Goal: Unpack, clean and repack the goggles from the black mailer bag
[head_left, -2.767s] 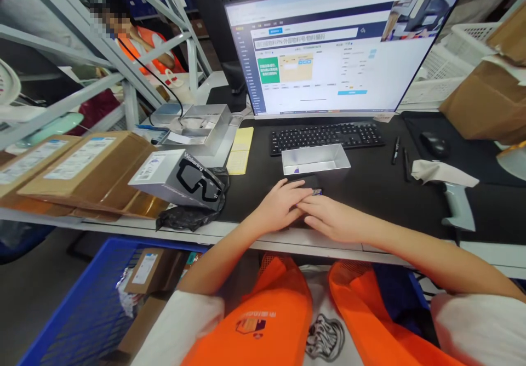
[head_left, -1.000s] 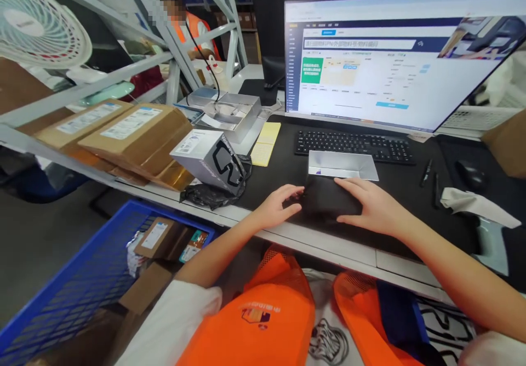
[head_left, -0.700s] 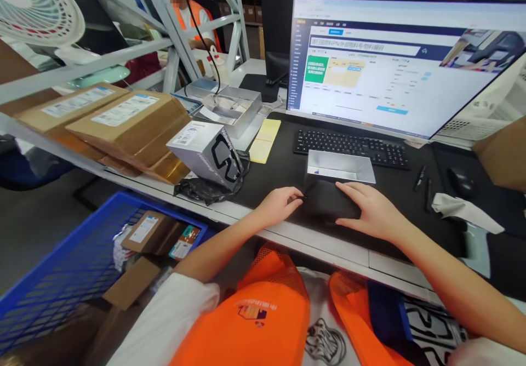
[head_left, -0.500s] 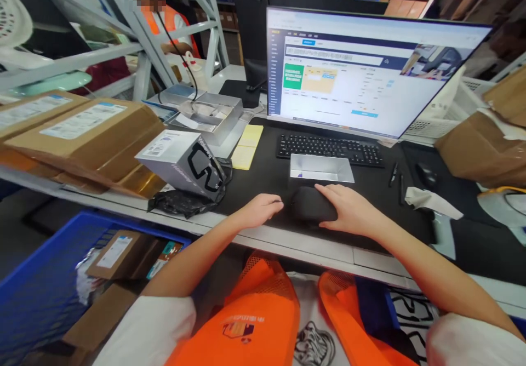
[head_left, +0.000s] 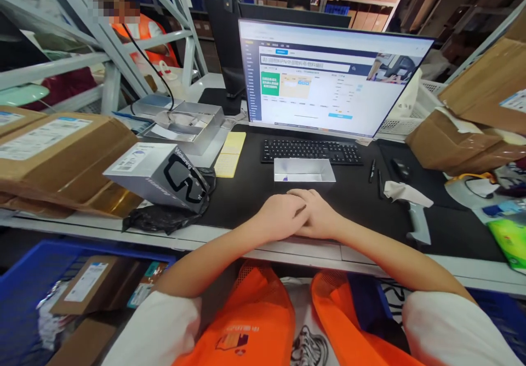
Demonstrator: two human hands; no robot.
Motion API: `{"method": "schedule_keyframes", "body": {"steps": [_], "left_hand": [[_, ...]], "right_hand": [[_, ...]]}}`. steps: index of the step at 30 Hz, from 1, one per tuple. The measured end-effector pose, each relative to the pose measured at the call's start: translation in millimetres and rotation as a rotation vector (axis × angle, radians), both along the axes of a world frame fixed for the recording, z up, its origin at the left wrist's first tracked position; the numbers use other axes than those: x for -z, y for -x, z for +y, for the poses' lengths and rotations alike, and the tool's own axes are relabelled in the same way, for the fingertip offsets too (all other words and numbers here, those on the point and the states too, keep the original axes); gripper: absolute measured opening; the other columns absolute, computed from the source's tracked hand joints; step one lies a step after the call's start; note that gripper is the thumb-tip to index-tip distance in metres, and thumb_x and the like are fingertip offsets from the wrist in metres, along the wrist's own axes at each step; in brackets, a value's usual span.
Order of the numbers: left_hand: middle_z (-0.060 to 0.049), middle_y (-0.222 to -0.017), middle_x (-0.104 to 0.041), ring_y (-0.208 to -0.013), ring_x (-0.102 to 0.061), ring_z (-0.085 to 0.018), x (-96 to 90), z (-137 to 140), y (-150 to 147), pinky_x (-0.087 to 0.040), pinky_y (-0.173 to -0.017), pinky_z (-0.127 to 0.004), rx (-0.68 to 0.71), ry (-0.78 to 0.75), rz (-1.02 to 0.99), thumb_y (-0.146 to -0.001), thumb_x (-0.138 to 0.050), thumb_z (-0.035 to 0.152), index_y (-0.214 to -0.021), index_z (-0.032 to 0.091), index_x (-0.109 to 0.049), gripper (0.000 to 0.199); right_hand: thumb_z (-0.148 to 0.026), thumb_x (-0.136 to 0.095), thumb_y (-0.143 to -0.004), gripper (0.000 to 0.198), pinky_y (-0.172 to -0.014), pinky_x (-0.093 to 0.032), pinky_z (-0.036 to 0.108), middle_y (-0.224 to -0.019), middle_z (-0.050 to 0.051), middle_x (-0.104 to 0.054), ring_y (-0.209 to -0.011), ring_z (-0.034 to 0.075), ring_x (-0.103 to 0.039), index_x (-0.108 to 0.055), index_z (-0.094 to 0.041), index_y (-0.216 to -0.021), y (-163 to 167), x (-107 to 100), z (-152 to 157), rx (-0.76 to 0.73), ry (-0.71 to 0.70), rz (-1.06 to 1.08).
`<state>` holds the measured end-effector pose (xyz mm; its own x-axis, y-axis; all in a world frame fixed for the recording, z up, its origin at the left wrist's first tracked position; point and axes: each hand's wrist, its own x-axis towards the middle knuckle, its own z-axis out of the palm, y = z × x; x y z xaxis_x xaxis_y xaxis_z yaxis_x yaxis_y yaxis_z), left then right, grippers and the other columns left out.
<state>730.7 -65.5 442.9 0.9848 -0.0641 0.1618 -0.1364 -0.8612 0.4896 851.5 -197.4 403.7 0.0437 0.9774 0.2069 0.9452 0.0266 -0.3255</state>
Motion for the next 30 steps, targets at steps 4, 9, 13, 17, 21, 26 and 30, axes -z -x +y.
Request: {"method": "schedule_keyframes", "body": {"steps": [4,9,13,17,21,26,30], "left_hand": [[-0.008,-0.098,-0.073,-0.095,-0.066,-0.024,23.9,23.2,19.3,-0.052,-0.086,-0.039,0.041,0.084,-0.206,-0.103,-0.043,0.029,-0.091,0.017,-0.069,0.031],[-0.015,-0.141,-0.059,-0.133,-0.053,-0.030,60.2,33.1,40.6,-0.045,-0.112,-0.050,-0.147,0.154,-0.209,-0.098,-0.057,0.038,-0.123,0.017,-0.063,0.033],[-0.016,-0.158,-0.042,-0.148,-0.036,-0.032,82.8,25.0,47.9,-0.032,-0.123,-0.057,-0.173,0.195,-0.168,-0.102,-0.053,0.042,-0.148,0.019,-0.050,0.052],[-0.015,-0.148,-0.049,-0.139,-0.043,-0.030,90.7,20.5,50.7,-0.038,-0.119,-0.056,-0.243,0.220,-0.167,-0.102,-0.049,0.036,-0.146,0.021,-0.054,0.047],[-0.015,-0.146,-0.051,-0.136,-0.048,-0.030,81.6,20.0,46.5,-0.042,-0.116,-0.056,-0.221,0.155,-0.150,-0.101,-0.049,0.031,-0.144,0.022,-0.058,0.045],[-0.016,-0.163,-0.037,-0.154,-0.027,-0.042,43.7,17.2,24.4,-0.022,-0.123,-0.072,0.084,-0.103,-0.204,-0.094,-0.067,0.043,-0.145,0.026,-0.058,0.054],[-0.016,-0.163,-0.032,-0.156,-0.024,-0.043,18.3,24.0,9.4,-0.031,-0.125,-0.064,0.190,-0.101,-0.207,-0.085,-0.079,0.039,-0.143,0.027,-0.059,0.063]], "right_hand": [[-0.026,-0.066,-0.088,0.031,-0.098,-0.044,0.045,-0.130,0.015,-0.064,-0.120,0.029,-0.058,-0.067,-0.013,-0.116,1.8,-3.9,9.5,0.018,0.052,0.087],[-0.024,-0.061,-0.097,0.017,-0.095,-0.047,0.046,-0.119,0.013,-0.066,-0.110,0.026,-0.063,-0.070,-0.016,-0.084,4.0,-14.3,28.9,0.013,0.129,0.145],[-0.025,-0.060,-0.099,0.025,-0.099,-0.048,0.048,-0.122,0.014,-0.065,-0.114,0.026,-0.062,-0.070,-0.016,-0.078,-3.8,-15.6,20.4,-0.003,0.042,0.218],[-0.030,-0.060,-0.097,0.032,-0.106,-0.045,0.051,-0.124,0.013,-0.064,-0.118,0.027,-0.059,-0.062,-0.017,-0.067,-36.0,-9.1,-21.5,0.072,-0.052,0.262],[-0.046,-0.054,-0.098,0.047,-0.104,-0.048,0.051,-0.128,0.013,-0.063,-0.117,0.029,-0.061,-0.050,-0.018,-0.061,-56.9,-5.4,-58.3,0.301,-0.045,0.437],[-0.045,-0.047,-0.103,0.042,-0.108,-0.048,0.047,-0.132,0.012,-0.062,-0.117,0.025,-0.062,-0.057,-0.018,-0.072,-31.9,-25.9,-36.7,0.322,-0.102,0.544],[-0.037,-0.044,-0.104,0.036,-0.111,-0.047,0.046,-0.125,0.012,-0.065,-0.117,0.024,-0.062,-0.067,-0.018,-0.085,-10.0,-49.0,1.2,0.269,-0.152,0.508]]}}
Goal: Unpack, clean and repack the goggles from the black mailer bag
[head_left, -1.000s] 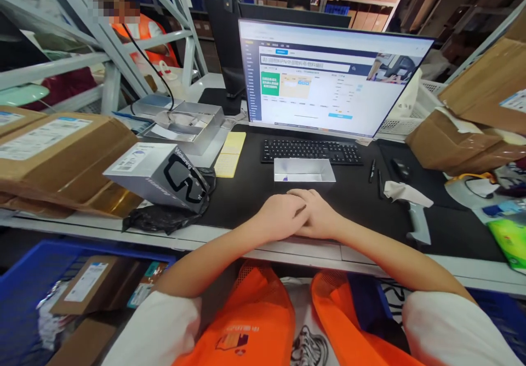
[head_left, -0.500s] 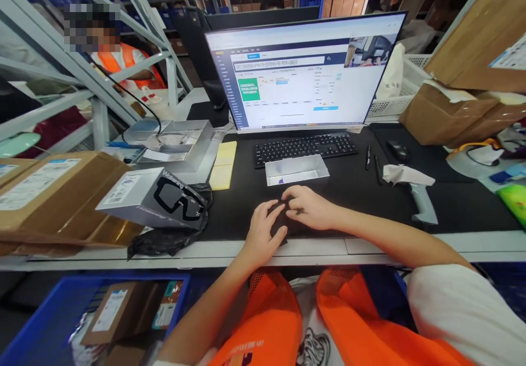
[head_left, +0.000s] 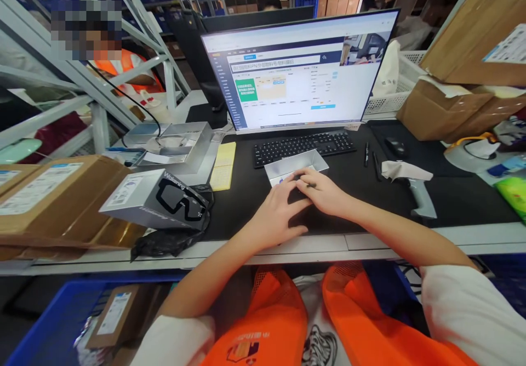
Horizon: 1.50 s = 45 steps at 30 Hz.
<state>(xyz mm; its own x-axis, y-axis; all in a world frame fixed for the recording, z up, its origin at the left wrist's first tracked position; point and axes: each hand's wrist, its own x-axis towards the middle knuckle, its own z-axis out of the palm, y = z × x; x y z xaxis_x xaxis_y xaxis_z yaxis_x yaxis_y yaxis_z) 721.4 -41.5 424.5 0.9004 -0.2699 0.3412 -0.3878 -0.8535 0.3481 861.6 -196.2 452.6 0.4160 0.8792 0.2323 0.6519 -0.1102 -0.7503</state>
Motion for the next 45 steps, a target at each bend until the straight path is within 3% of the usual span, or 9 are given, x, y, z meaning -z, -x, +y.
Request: {"method": "schedule_keyframes", "body": {"steps": [4,8,16,23,26,31,35,40,45], "left_hand": [[-0.018,-0.152,-0.041,-0.146,-0.038,-0.042,0.5,10.5,2.4,-0.041,-0.120,-0.061,-0.061,0.021,-0.060,-0.084,-0.074,0.028,-0.140,0.020,-0.059,0.059],[-0.017,-0.140,-0.049,-0.134,-0.046,-0.037,12.1,18.8,19.5,-0.047,-0.113,-0.060,-0.099,0.032,-0.186,-0.086,-0.065,0.021,-0.134,0.019,-0.061,0.049],[-0.016,-0.140,-0.050,-0.131,-0.049,-0.033,9.2,30.1,33.3,-0.049,-0.112,-0.054,-0.100,0.067,-0.159,-0.083,-0.064,0.015,-0.138,0.022,-0.057,0.056],[-0.013,-0.140,-0.058,-0.133,-0.047,-0.037,-35.8,28.2,22.4,-0.049,-0.112,-0.058,-0.068,-0.045,-0.132,-0.086,-0.071,0.023,-0.136,0.023,-0.062,0.051],[-0.012,-0.134,-0.060,-0.126,-0.056,-0.032,-61.3,41.8,24.5,-0.051,-0.109,-0.054,-0.121,0.018,-0.335,-0.086,-0.071,0.021,-0.131,0.025,-0.061,0.046],[-0.005,-0.130,-0.054,-0.130,-0.056,-0.035,-88.8,59.8,-15.0,-0.050,-0.108,-0.060,-0.182,0.045,-1.102,-0.077,-0.081,0.049,-0.127,0.036,-0.057,0.057],[0.002,-0.132,-0.048,-0.146,-0.044,-0.032,-60.6,62.4,-64.2,-0.046,-0.115,-0.059,-0.062,0.120,-1.312,-0.084,-0.068,0.062,-0.116,0.044,-0.052,0.040],[-0.006,-0.145,-0.056,-0.156,-0.031,-0.032,-2.0,60.4,-73.6,-0.028,-0.126,-0.065,-0.156,0.062,-0.826,-0.089,-0.069,0.045,-0.120,0.033,-0.058,0.036],[-0.020,-0.164,-0.034,-0.153,-0.034,-0.043,39.2,60.3,-63.2,-0.035,-0.121,-0.065,-0.451,0.249,-0.180,-0.085,-0.075,0.051,-0.145,0.021,-0.052,0.072]], "right_hand": [[-0.027,-0.046,-0.103,0.028,-0.110,-0.048,0.045,-0.129,0.013,-0.062,-0.119,0.023,-0.061,-0.072,-0.017,-0.102,17.1,-18.3,22.0,-0.075,0.017,-0.119],[-0.032,-0.049,-0.102,0.033,-0.109,-0.045,0.049,-0.134,0.014,-0.062,-0.119,0.026,-0.060,-0.069,-0.017,-0.080,11.4,-18.0,25.8,-0.097,-0.014,-0.178],[-0.073,-0.066,-0.079,0.057,-0.078,-0.053,0.037,-0.083,0.006,-0.065,-0.079,0.020,-0.062,-0.063,-0.016,-0.083,-21.5,26.6,7.1,0.106,0.066,0.700],[-0.078,-0.050,-0.091,0.063,-0.074,-0.045,0.032,-0.074,0.003,-0.060,-0.074,0.016,-0.055,-0.054,-0.018,-0.071,-2.0,-1.0,7.7,0.068,-0.017,0.334],[-0.083,-0.048,-0.090,0.068,-0.082,-0.049,0.036,-0.093,0.008,-0.071,-0.080,0.020,-0.067,-0.063,-0.017,-0.088,-10.0,-12.6,-3.0,-0.051,-0.032,0.534],[-0.093,-0.041,-0.084,0.084,-0.086,-0.054,0.040,-0.110,0.013,-0.074,-0.093,0.026,-0.072,-0.067,-0.019,-0.114,-28.9,-34.8,3.9,-0.206,0.128,0.805],[-0.093,-0.037,-0.084,0.082,-0.082,-0.060,0.046,-0.107,0.012,-0.074,-0.104,0.032,-0.071,-0.066,-0.021,-0.113,-53.7,-49.9,21.0,-0.082,-0.138,1.038],[-0.065,-0.066,-0.083,0.047,-0.084,-0.063,0.042,-0.095,0.006,-0.074,-0.101,0.028,-0.071,-0.064,-0.022,-0.102,-99.8,-37.3,19.3,0.327,-0.502,1.095],[-0.043,-0.071,-0.074,0.035,-0.089,-0.061,0.031,-0.101,0.001,-0.071,-0.104,0.020,-0.069,-0.062,-0.022,-0.099,-137.8,-13.6,15.0,0.633,-0.840,0.978]]}}
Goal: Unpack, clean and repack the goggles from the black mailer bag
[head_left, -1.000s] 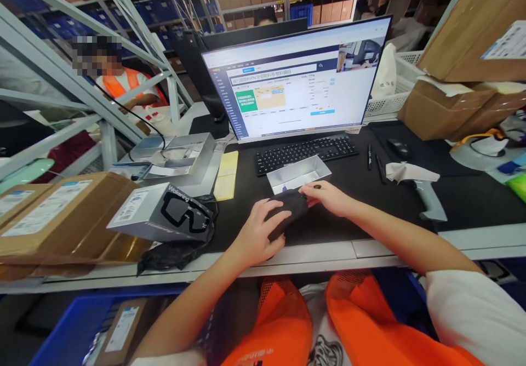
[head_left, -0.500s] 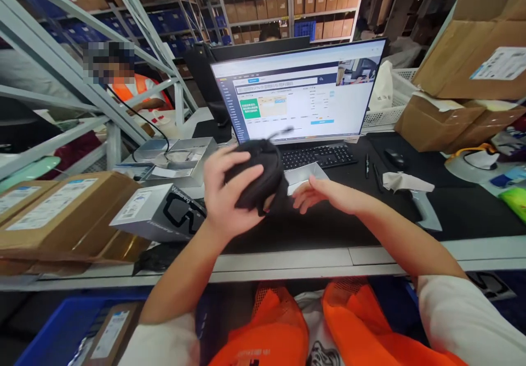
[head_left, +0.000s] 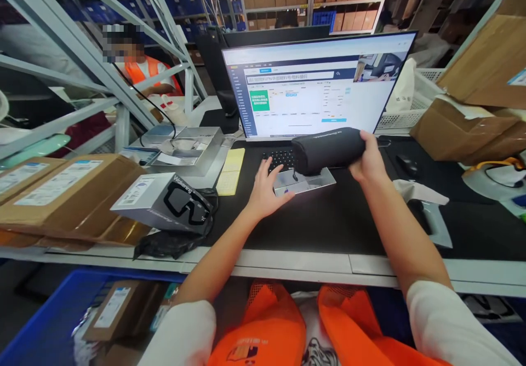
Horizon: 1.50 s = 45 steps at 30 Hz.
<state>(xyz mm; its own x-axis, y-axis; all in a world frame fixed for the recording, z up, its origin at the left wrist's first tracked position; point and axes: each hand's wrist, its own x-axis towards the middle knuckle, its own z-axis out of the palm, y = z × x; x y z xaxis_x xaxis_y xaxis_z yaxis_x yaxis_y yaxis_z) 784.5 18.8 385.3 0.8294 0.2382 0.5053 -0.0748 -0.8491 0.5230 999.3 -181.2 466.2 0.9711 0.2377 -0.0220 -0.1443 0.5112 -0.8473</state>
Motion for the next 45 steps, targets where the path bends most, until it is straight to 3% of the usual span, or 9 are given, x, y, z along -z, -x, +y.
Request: {"method": "schedule_keyframes", "body": {"steps": [4,9,15,21,26,32,36,41,45], "left_hand": [[-0.018,-0.151,-0.044,-0.132,-0.058,-0.039,17.1,4.0,4.0,-0.050,-0.113,-0.054,0.049,0.054,0.258,-0.078,-0.082,0.053,-0.119,0.019,-0.073,0.054],[-0.020,-0.144,-0.043,-0.138,-0.049,-0.039,19.4,6.0,8.7,-0.048,-0.115,-0.052,0.317,-0.164,0.057,-0.077,-0.085,0.042,-0.105,0.016,-0.076,0.040],[-0.017,-0.151,-0.038,-0.144,-0.044,-0.038,10.9,13.3,15.2,-0.044,-0.120,-0.053,0.320,-0.006,0.156,-0.076,-0.086,0.036,-0.115,0.020,-0.070,0.046],[-0.017,-0.167,-0.025,-0.159,-0.019,-0.041,13.6,28.8,15.6,-0.022,-0.129,-0.061,0.216,0.299,0.282,-0.076,-0.079,0.066,-0.165,0.027,-0.020,0.113],[-0.018,-0.174,-0.011,-0.162,-0.016,-0.032,24.1,10.4,12.6,-0.018,-0.132,-0.049,0.219,0.517,-0.035,-0.086,-0.049,0.085,-0.166,0.025,0.005,0.114],[-0.017,-0.160,-0.042,-0.147,-0.045,-0.032,29.2,-17.7,9.7,-0.036,-0.124,-0.048,-0.104,0.596,-0.110,-0.091,-0.054,0.077,-0.155,0.024,-0.032,0.086],[-0.017,-0.151,-0.051,-0.142,-0.050,-0.033,33.3,-24.9,3.9,-0.038,-0.122,-0.050,-0.113,0.541,-0.117,-0.089,-0.067,0.062,-0.146,0.021,-0.042,0.075],[-0.016,-0.150,-0.053,-0.142,-0.050,-0.032,34.4,-24.0,1.1,-0.038,-0.123,-0.053,-0.124,0.479,-0.069,-0.083,-0.076,0.044,-0.140,0.021,-0.049,0.066],[-0.018,-0.156,-0.049,-0.149,-0.045,-0.033,26.1,-9.4,5.8,-0.034,-0.125,-0.055,-0.079,0.400,-0.008,-0.086,-0.072,0.044,-0.137,0.019,-0.057,0.058]], "right_hand": [[-0.042,-0.067,-0.076,0.034,-0.095,-0.058,0.031,-0.108,0.000,-0.069,-0.108,0.018,-0.067,-0.062,-0.022,-0.102,-16.9,5.5,-7.7,0.200,-0.031,-0.189],[-0.039,-0.058,-0.083,0.031,-0.108,-0.052,0.043,-0.117,0.005,-0.070,-0.117,0.024,-0.064,-0.067,-0.025,-0.109,-21.5,3.7,-20.2,0.276,-0.002,-0.459],[-0.040,-0.055,-0.085,0.029,-0.114,-0.046,0.049,-0.117,0.005,-0.069,-0.120,0.028,-0.062,-0.067,-0.028,-0.109,-13.0,3.1,-19.6,0.250,0.059,-0.543],[-0.043,-0.059,-0.084,0.032,-0.111,-0.049,0.047,-0.114,0.004,-0.068,-0.116,0.026,-0.064,-0.064,-0.028,-0.112,14.1,10.3,-2.5,0.174,0.113,-0.519],[-0.048,-0.067,-0.086,0.043,-0.110,-0.049,0.042,-0.124,0.003,-0.066,-0.120,0.023,-0.063,-0.061,-0.029,-0.125,61.7,26.2,18.8,-0.006,0.232,-0.533],[-0.054,-0.082,-0.072,0.048,-0.097,-0.055,0.038,-0.106,0.004,-0.070,-0.106,0.023,-0.067,-0.069,-0.024,-0.107,57.1,25.8,16.3,-0.304,0.314,-0.315],[-0.037,-0.088,-0.054,0.045,-0.088,-0.057,0.037,-0.088,0.001,-0.069,-0.083,0.018,-0.065,-0.069,-0.021,-0.092,28.7,36.1,13.9,-0.228,0.377,-0.170],[-0.043,-0.073,-0.071,0.044,-0.109,-0.047,0.044,-0.107,0.007,-0.070,-0.107,0.022,-0.066,-0.063,-0.021,-0.109,18.2,65.1,21.9,-0.075,0.517,-0.435],[-0.056,-0.057,-0.088,0.050,-0.117,-0.039,0.050,-0.124,0.011,-0.069,-0.122,0.027,-0.061,-0.063,-0.020,-0.123,11.3,71.1,18.6,-0.210,0.825,-0.500]]}}
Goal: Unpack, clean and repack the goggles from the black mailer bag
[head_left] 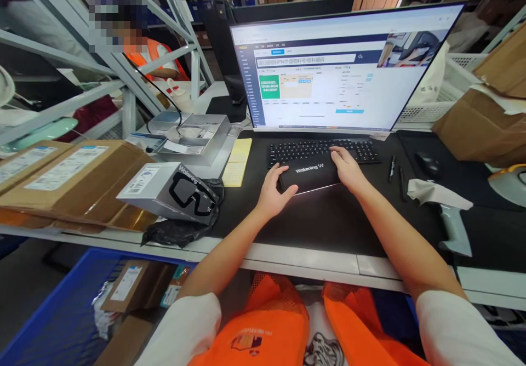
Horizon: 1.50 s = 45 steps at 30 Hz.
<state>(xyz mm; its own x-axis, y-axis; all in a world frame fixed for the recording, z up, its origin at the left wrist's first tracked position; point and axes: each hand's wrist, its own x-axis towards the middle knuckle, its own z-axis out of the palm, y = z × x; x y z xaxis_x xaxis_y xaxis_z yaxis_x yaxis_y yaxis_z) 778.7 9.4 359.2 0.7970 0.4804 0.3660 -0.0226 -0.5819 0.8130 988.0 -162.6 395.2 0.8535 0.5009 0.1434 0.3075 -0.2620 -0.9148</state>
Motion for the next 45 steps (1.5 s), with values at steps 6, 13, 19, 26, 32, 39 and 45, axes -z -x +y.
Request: {"method": "schedule_keyframes", "body": {"steps": [6,13,19,26,32,39,45], "left_hand": [[-0.013,-0.165,-0.040,-0.159,-0.027,-0.034,-17.3,35.6,12.3,-0.027,-0.129,-0.057,0.365,-0.078,0.253,-0.088,-0.070,0.053,-0.153,0.025,-0.050,0.073],[-0.006,-0.174,-0.016,-0.162,-0.012,-0.036,-11.8,35.4,9.1,-0.023,-0.128,-0.063,0.457,-0.155,0.257,-0.089,-0.070,0.057,-0.150,0.030,-0.056,0.068],[-0.011,-0.170,-0.032,-0.158,-0.029,-0.029,-3.1,34.9,3.8,-0.024,-0.131,-0.052,0.395,-0.054,0.164,-0.096,-0.061,0.051,-0.146,0.025,-0.058,0.057],[-0.012,-0.148,-0.060,-0.138,-0.058,-0.028,29.6,30.0,-18.7,-0.046,-0.119,-0.051,0.160,0.419,0.053,-0.087,-0.065,0.030,-0.148,0.022,-0.053,0.063],[-0.015,-0.132,-0.070,-0.123,-0.068,-0.028,16.7,24.0,-24.4,-0.055,-0.109,-0.050,0.137,0.451,-0.024,-0.087,-0.069,0.036,-0.134,0.018,-0.061,0.051],[-0.008,-0.137,-0.061,-0.135,-0.058,-0.026,-60.6,39.6,90.2,-0.048,-0.117,-0.052,-0.478,-0.428,-0.523,-0.103,-0.047,0.052,-0.135,0.030,-0.054,0.040],[-0.016,-0.166,-0.025,-0.158,-0.018,-0.044,-34.0,110.4,194.3,-0.017,-0.131,-0.064,-0.904,-0.377,-0.197,-0.070,-0.086,0.067,-0.154,0.024,-0.035,0.108]], "right_hand": [[-0.053,-0.053,-0.091,0.047,-0.114,-0.046,0.048,-0.134,0.005,-0.069,-0.127,0.029,-0.062,-0.068,-0.024,-0.126,-6.4,-5.9,-8.5,-0.199,0.087,0.283],[-0.035,-0.048,-0.092,0.062,-0.131,-0.021,0.044,-0.162,0.001,-0.044,-0.153,0.022,-0.036,-0.051,-0.027,-0.153,13.9,-25.6,-9.7,-0.340,0.244,-0.066],[-0.044,-0.045,-0.099,0.055,-0.125,-0.014,0.071,-0.166,0.008,-0.035,-0.157,0.038,-0.023,-0.056,-0.024,-0.149,0.6,-15.5,-8.8,-0.328,0.658,-0.169],[-0.042,-0.045,-0.099,0.040,-0.103,-0.052,0.049,-0.122,0.010,-0.073,-0.114,0.034,-0.068,-0.074,-0.022,-0.118,-1.2,-23.9,-15.8,-0.386,0.737,-0.258],[-0.065,-0.062,-0.088,0.077,-0.105,-0.049,0.052,-0.142,0.016,-0.061,-0.123,0.040,-0.061,-0.053,-0.026,-0.154,65.7,-38.4,-9.0,-0.539,0.812,-0.502],[-0.069,-0.061,-0.087,0.086,-0.101,-0.048,0.057,-0.144,0.022,-0.054,-0.127,0.042,-0.056,-0.045,-0.027,-0.160,79.6,-14.9,-2.0,-0.556,0.873,-0.747],[-0.070,-0.058,-0.088,0.081,-0.097,-0.052,0.056,-0.137,0.020,-0.057,-0.118,0.042,-0.061,-0.050,-0.027,-0.157,71.0,-13.4,-1.1,-0.557,0.850,-0.765]]}}
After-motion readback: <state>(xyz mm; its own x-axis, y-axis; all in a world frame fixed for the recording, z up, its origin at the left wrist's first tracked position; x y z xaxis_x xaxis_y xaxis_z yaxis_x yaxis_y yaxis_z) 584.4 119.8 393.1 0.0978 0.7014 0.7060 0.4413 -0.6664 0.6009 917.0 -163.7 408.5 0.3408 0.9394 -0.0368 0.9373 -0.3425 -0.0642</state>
